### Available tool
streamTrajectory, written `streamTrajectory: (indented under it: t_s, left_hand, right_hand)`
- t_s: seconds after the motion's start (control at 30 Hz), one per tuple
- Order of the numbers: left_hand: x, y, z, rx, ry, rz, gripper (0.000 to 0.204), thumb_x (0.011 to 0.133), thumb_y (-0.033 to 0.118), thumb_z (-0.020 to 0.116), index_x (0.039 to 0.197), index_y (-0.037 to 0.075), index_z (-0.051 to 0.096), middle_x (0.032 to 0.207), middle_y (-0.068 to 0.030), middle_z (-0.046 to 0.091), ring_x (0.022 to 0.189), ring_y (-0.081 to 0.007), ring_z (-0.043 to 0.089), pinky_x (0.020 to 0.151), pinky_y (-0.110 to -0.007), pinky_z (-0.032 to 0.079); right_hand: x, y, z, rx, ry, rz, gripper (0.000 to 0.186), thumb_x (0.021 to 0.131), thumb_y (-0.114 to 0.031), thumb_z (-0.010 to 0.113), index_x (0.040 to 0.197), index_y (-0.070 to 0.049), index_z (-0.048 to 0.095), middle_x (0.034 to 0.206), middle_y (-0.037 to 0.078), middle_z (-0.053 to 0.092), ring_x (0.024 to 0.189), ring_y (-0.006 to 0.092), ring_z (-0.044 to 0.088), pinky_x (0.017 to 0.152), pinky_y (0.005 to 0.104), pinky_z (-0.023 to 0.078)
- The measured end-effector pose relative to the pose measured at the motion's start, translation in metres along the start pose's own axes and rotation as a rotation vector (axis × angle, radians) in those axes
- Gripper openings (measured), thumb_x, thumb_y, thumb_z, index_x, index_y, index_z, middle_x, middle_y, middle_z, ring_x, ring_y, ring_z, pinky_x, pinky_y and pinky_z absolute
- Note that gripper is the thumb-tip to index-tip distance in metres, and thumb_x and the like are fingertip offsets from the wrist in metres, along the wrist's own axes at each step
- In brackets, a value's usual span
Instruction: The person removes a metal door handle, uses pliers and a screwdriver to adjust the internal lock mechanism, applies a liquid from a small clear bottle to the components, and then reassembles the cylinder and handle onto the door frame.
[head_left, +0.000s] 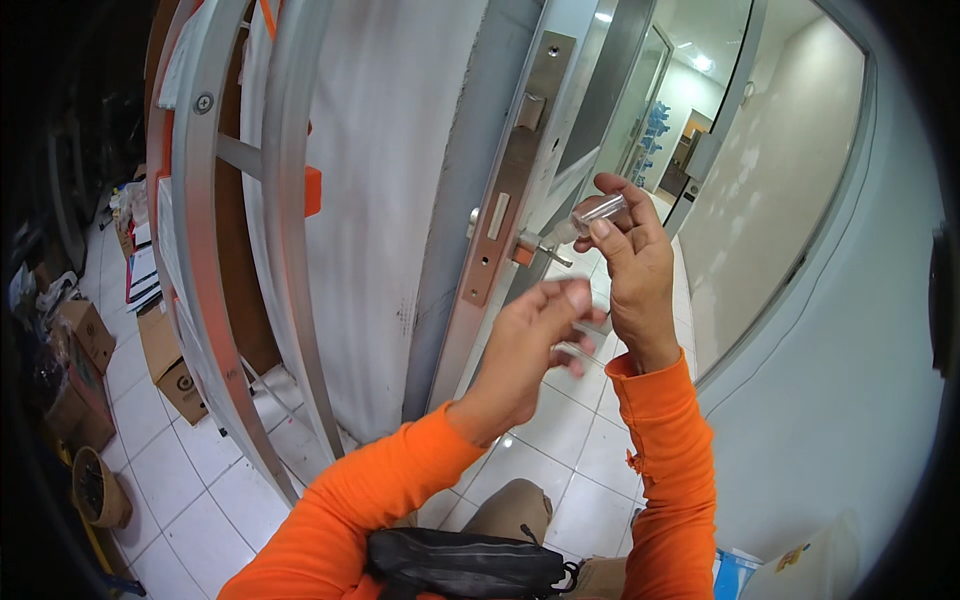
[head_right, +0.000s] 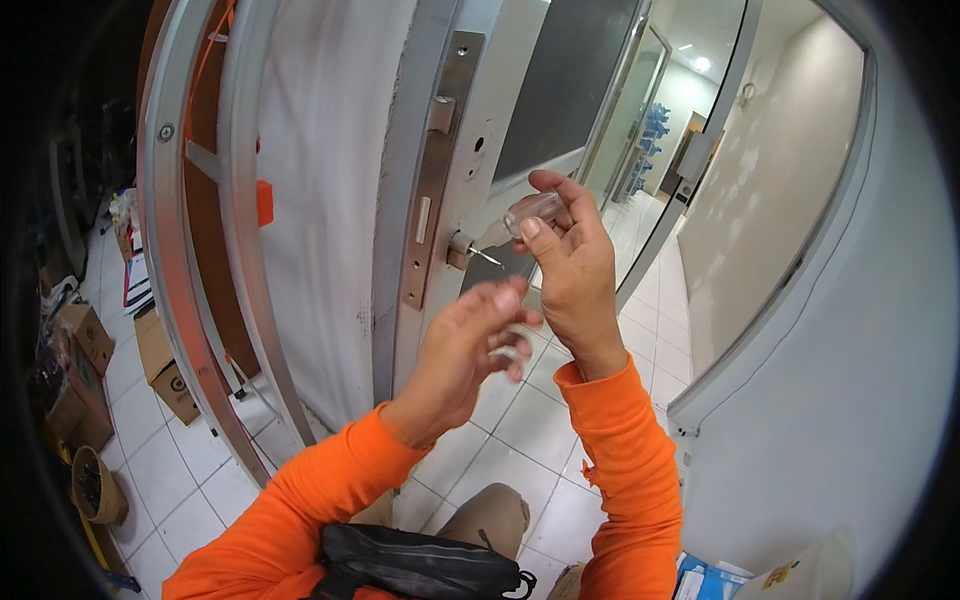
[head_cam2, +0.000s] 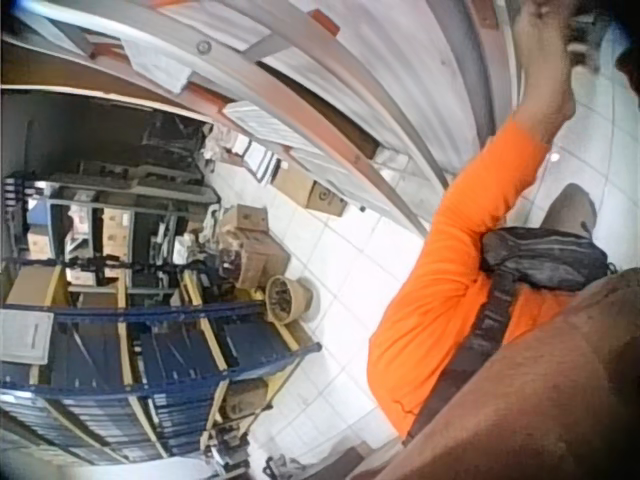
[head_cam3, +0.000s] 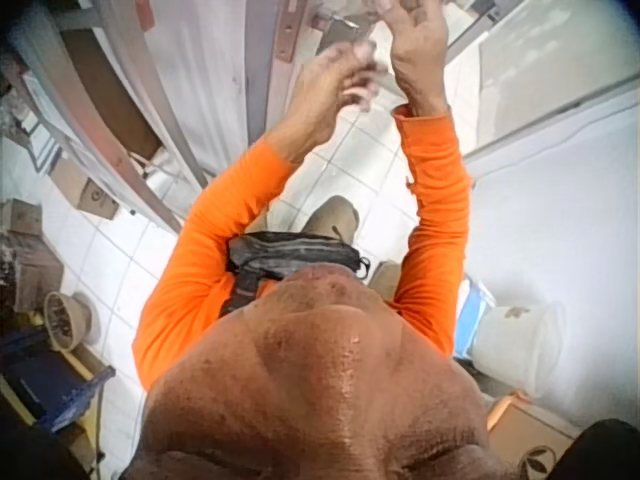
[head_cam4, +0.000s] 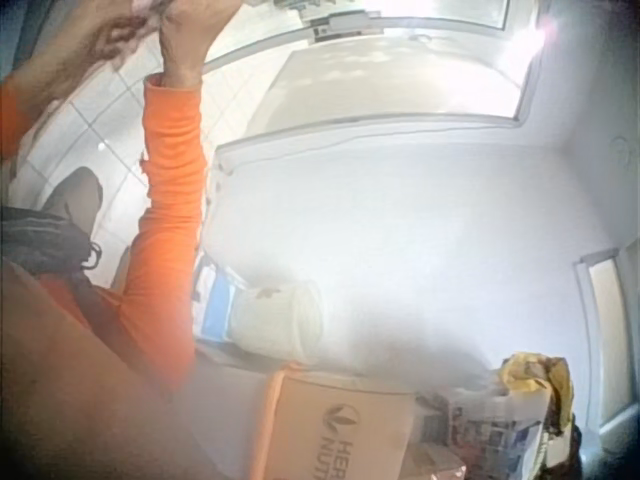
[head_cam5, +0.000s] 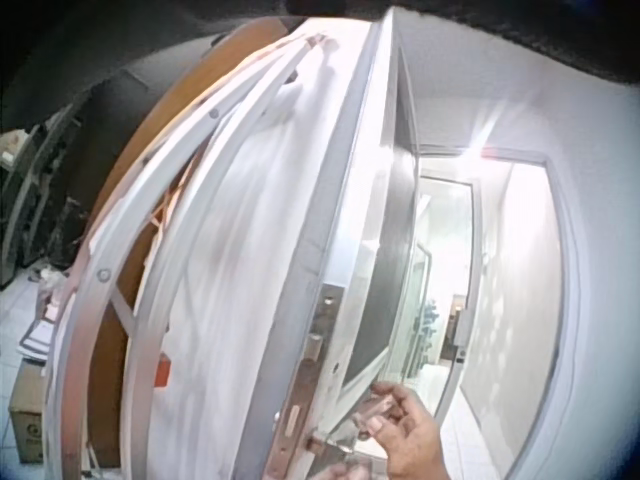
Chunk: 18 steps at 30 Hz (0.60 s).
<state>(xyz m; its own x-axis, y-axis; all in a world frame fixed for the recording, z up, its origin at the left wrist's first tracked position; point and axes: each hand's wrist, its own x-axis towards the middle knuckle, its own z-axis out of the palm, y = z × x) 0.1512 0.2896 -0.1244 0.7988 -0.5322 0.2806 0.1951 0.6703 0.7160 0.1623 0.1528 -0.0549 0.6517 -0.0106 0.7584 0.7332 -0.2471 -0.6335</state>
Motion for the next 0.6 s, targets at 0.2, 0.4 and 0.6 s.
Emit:
streamTrajectory:
  t_s: [0.2,0.4,0.6]
  left_hand:
    - [-0.03,-0.025,-0.077,1.092,0.202,1.108,0.046,0.091,0.006,0.074,0.133,0.002,0.055,0.111,-0.0097,0.064,0.09,-0.0144,0.06,0.079,-0.028,0.049]
    - [-0.013,-0.019,-0.091,1.034,0.431,1.102,0.066,0.085,0.006,0.079,0.144,0.003,0.049,0.13,-0.0137,0.057,0.114,-0.0218,0.056,0.101,-0.035,0.045]
    - [0.011,-0.023,-0.093,0.953,0.37,0.86,0.072,0.087,0.005,0.079,0.149,0.001,0.043,0.131,-0.0149,0.062,0.115,-0.0227,0.063,0.1,-0.035,0.05]
  right_hand:
    - [0.002,0.008,0.005,0.056,0.007,-0.045,0.052,0.099,-0.022,0.065,0.141,0.004,0.05,0.111,0.01,0.066,0.1,0.0157,0.062,0.087,0.03,0.051]
    - [-0.003,0.014,0.008,0.098,0.062,-0.032,0.043,0.101,-0.015,0.06,0.139,0.002,0.051,0.112,0.01,0.065,0.104,0.0157,0.063,0.087,0.0304,0.053]
    - [-0.005,0.017,0.005,0.152,0.121,-0.059,0.041,0.1,-0.011,0.059,0.138,0.002,0.052,0.113,0.011,0.066,0.104,0.0163,0.064,0.087,0.0316,0.055]
